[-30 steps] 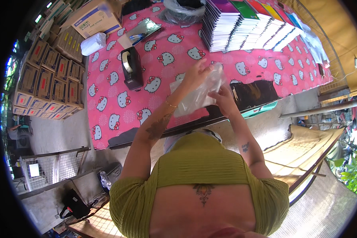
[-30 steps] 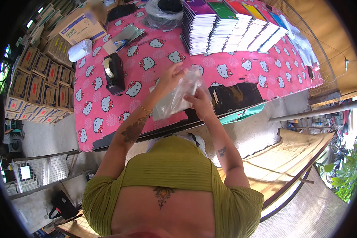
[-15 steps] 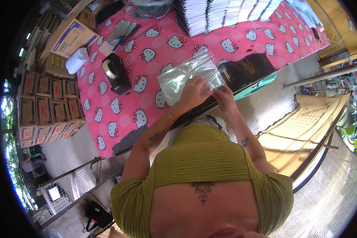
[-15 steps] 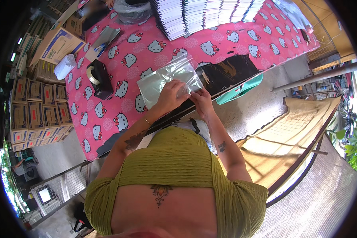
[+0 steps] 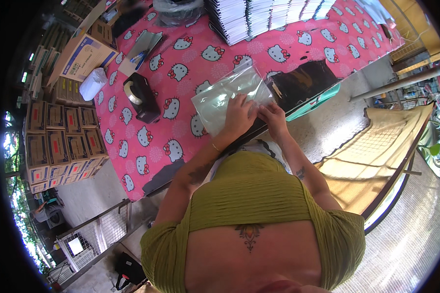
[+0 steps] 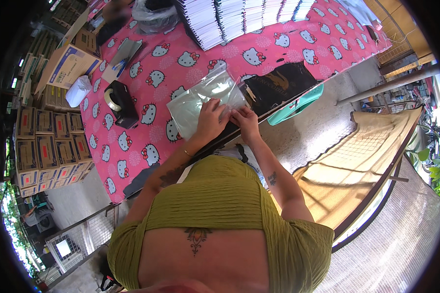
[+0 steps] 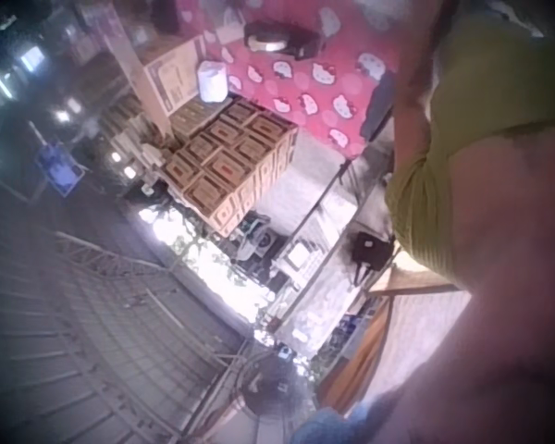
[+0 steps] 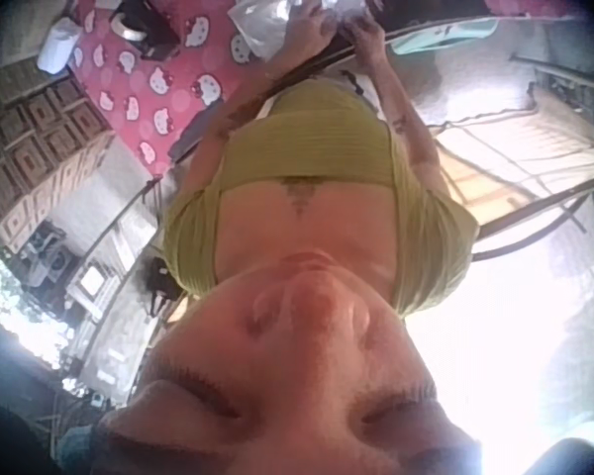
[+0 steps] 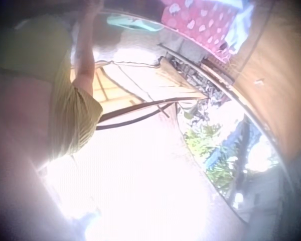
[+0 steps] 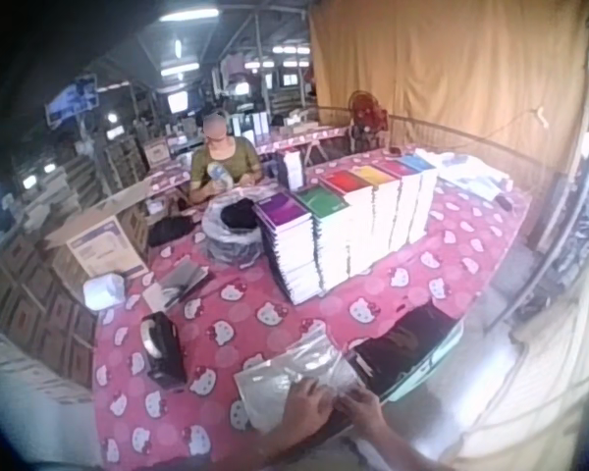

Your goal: The person organizes stacks of small books and place them into plastic sleeves, using a tape dispenser to seal the bags.

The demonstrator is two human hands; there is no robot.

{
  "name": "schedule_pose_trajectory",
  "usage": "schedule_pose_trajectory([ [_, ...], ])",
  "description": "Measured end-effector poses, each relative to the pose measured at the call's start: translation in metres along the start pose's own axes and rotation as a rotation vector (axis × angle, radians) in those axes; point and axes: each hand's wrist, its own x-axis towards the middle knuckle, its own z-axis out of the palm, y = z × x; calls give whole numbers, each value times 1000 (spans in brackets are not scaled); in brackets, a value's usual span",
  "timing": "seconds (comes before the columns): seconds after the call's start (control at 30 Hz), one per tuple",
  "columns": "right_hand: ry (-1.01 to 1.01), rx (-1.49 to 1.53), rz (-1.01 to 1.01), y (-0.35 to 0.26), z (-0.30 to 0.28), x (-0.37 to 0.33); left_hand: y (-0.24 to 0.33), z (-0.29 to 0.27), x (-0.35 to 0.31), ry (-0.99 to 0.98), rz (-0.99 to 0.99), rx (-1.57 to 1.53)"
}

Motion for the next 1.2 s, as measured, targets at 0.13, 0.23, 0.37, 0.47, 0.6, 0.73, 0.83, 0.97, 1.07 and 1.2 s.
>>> schedule_pose_trajectory([
  [0.13,27,51,-27,-2,8,-1,-3,10,-4,36,-39,11],
  [0.23,80,1,14,-1,7,3,-1,11,-3,20,-69,-21],
  [0.37,108,-53,15,2,7,6,2,9,-3,27,-81,-8],
  [0.47,92,-57,16,0,6,7,6,5,-1,50,-81,11],
  [0.6,108,-78,31,-2,10,5,1,9,-2,59,-75,31],
  [0.73,131,-78,5,3,7,7,-2,12,-1,59,-105,10],
  [0.83,128,-64,-5,4,6,7,3,9,0,52,-120,-19],
  [0.97,124,-62,18,0,9,4,5,7,-2,104,-82,-26],
  [1.07,133,-60,17,-4,17,0,-1,11,-3,117,-93,-28],
  [1.2,176,-82,15,-5,18,0,-1,11,0,127,-164,-107],
])
